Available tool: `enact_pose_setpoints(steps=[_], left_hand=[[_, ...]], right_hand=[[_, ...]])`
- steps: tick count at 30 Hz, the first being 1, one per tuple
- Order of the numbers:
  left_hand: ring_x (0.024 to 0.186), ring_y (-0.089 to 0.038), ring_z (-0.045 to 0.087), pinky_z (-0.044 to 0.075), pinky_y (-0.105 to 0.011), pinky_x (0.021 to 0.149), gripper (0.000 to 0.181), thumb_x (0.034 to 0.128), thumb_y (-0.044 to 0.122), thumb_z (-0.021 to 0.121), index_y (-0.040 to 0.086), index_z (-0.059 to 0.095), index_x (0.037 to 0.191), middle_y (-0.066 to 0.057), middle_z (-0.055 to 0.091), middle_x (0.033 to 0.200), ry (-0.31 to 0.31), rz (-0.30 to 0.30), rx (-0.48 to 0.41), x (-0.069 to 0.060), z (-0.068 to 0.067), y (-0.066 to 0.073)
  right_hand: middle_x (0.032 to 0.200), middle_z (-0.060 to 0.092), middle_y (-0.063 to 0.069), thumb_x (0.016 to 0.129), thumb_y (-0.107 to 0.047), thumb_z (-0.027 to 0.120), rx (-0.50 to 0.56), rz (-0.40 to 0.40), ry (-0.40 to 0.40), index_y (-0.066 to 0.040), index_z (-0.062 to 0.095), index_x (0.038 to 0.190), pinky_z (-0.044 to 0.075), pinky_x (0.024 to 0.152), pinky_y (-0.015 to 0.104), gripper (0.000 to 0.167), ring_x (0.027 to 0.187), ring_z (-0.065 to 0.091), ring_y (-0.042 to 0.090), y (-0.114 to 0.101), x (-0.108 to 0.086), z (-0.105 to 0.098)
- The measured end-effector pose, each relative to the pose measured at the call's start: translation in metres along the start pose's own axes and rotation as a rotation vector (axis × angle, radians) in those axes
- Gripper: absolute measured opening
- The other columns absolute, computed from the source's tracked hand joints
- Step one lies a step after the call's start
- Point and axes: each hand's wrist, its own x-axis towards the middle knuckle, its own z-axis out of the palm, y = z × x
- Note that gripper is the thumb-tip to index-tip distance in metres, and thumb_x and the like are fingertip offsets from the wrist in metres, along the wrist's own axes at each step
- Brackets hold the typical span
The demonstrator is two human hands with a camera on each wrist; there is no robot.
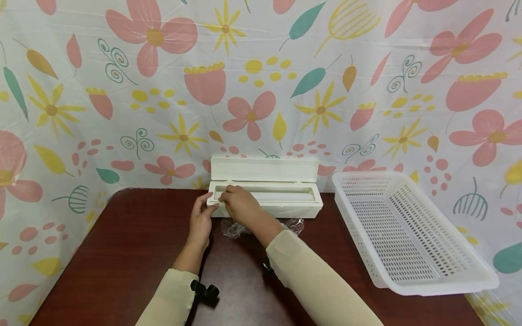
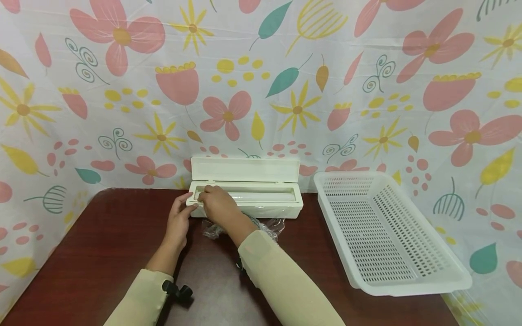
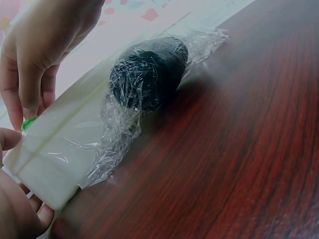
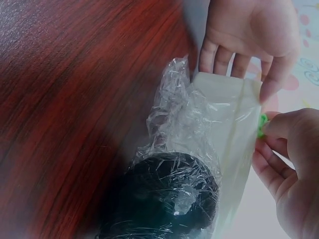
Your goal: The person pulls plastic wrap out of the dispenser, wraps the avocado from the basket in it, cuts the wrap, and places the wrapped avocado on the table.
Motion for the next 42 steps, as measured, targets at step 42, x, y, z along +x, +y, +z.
enact_pose_setpoints(steps=[42], left_hand=[[0.159,-0.027,0.002,0.009,-0.05,0.129,0.046,0.1027,0.016,0.058,0.012,0.046,0.147,-0.008,0.01,0.171,-0.014,-0.015,0.015,-0.0016,-0.0016,0.0017]], right_hand=[[0.107,0.068,0.003,0.103,-0.011,0.057,-0.02,0.002,0.044,-0.014,0.075,0.117,0.057,0.086,0.028,0.023,0.099,0.066,0.021,0.0012,-0.0045,-0.0003]])
